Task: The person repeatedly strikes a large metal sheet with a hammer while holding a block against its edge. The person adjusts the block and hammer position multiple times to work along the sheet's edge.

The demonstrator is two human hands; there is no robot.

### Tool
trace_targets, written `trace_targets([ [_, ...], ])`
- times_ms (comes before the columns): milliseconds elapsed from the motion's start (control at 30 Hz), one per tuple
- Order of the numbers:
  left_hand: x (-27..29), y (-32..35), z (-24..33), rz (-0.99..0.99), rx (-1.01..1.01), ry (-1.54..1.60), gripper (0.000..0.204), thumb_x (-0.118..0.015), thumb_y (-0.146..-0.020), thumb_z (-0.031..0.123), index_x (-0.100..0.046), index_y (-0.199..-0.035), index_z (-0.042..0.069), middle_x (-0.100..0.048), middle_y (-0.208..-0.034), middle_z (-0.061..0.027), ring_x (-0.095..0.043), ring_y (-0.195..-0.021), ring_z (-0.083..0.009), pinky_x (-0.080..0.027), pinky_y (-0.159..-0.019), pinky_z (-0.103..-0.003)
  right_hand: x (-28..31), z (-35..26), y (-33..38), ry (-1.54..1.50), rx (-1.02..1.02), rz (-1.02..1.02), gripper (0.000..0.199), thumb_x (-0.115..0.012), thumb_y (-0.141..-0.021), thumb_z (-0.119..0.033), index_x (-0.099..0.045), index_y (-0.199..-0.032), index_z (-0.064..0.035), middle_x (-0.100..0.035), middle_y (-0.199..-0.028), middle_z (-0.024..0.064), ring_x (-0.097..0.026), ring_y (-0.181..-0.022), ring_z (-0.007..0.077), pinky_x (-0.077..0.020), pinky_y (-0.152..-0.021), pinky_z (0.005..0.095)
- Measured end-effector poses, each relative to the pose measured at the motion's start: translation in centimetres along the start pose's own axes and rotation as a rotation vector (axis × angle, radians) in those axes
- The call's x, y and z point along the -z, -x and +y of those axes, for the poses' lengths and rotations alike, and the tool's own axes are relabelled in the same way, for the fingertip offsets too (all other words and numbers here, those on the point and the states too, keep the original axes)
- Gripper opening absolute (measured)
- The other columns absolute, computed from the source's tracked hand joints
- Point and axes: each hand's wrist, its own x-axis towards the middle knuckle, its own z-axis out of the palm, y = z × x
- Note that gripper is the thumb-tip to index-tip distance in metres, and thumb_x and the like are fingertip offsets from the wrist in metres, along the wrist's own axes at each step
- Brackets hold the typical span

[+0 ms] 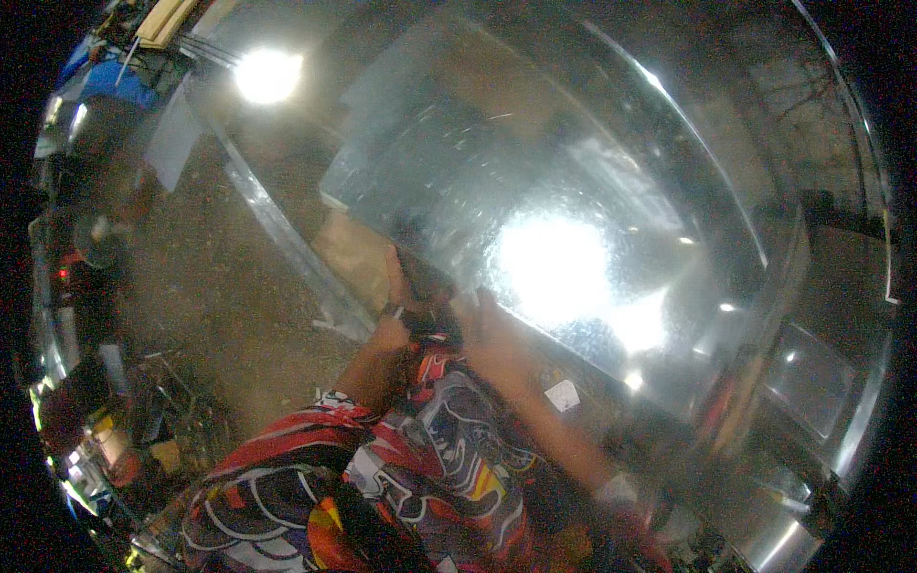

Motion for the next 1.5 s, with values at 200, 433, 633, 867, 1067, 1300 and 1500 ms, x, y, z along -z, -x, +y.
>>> trace_targets([
  [200,-1.4,3.6,-0.6,0.057,0.014,-0.117,0.074,-0.054,-0.093,0.072,-0.055,-0.143,0.018,-0.065,-0.134,-0.0081,-0.065,-0.120,-0.0307,-0.055,-0.099,-0.052,3.8,-2.7,-0.4,-0.251,-0.163,0.022,0.038,-0.060,-0.107,-0.036,-0.057,-0.119,0.0001,-0.066,-0.081,0.0112,-0.063,-0.073,0.0158,-0.0490,-0.063,0.0359],
  [433,1.0,1.4,-2.6,-0.015,0.038,-0.081,0.069,-0.052,-0.095,0.071,-0.059,-0.136,0.016,-0.068,-0.125,-0.0073,-0.068,-0.110,-0.0297,-0.057,-0.096,-0.048,1.5,0.6,2.1,-0.054,-0.154,-0.032,0.036,-0.058,-0.107,-0.034,-0.055,-0.119,0.0001,-0.059,-0.076,0.0147,-0.056,-0.069,0.0144,-0.0462,-0.060,0.0343],
  [633,8.6,-2.7,-0.5,-0.738,-0.099,-0.428,0.069,-0.052,-0.096,0.070,-0.062,-0.132,0.012,-0.069,-0.121,-0.0092,-0.068,-0.108,-0.0308,-0.055,-0.096,-0.051,5.6,-0.7,0.7,-0.276,-0.202,-0.037,0.033,-0.073,-0.098,-0.027,-0.060,-0.112,0.0002,-0.066,-0.083,0.0091,-0.060,-0.074,0.0187,-0.0515,-0.069,0.0356],
  [867,-3.4,4.9,3.0,0.231,0.182,-0.267,0.038,-0.063,-0.098,0.041,-0.065,-0.117,0.008,-0.069,-0.106,-0.0090,-0.068,-0.087,-0.0292,-0.055,-0.082,-0.047,4.3,6.4,1.9,0.152,0.052,0.046,0.030,-0.080,-0.082,-0.007,-0.061,-0.103,0.0018,-0.069,-0.107,0.0213,-0.065,-0.096,0.0423,-0.0542,-0.084,0.0426],
  [1067,3.3,6.9,4.9,-0.008,-0.153,-0.122,0.054,-0.049,-0.102,0.055,-0.067,-0.123,0.008,-0.073,-0.108,-0.0104,-0.069,-0.096,-0.0295,-0.057,-0.087,-0.046,-1.3,7.9,1.4,0.179,0.346,0.091,0.042,-0.077,-0.072,0.002,-0.060,-0.110,-0.0007,-0.060,-0.132,0.0200,-0.055,-0.124,0.0406,-0.0446,-0.105,0.0491],
  [1300,9.8,11.4,10.7,0.077,-0.407,-0.375,0.067,-0.050,-0.100,0.065,-0.065,-0.132,0.008,-0.071,-0.116,-0.0118,-0.069,-0.102,-0.0305,-0.057,-0.089,-0.048,-3.4,6.9,-1.2,0.251,0.286,0.089,0.041,-0.067,-0.069,0.002,-0.062,-0.110,-0.0015,-0.062,-0.106,0.0195,-0.059,-0.103,0.0409,-0.0482,-0.092,0.0516],
  [1500,7.7,13.8,12.3,0.092,-0.367,-0.327,0.069,-0.057,-0.096,0.067,-0.066,-0.127,0.007,-0.071,-0.112,-0.0092,-0.068,-0.099,-0.0277,-0.057,-0.086,-0.045,-0.5,3.7,-0.7,0.047,0.274,0.128,0.041,-0.065,-0.074,-0.001,-0.062,-0.115,-0.0014,-0.064,-0.100,0.0198,-0.063,-0.098,0.0415,-0.0529,-0.083,0.0515],
])
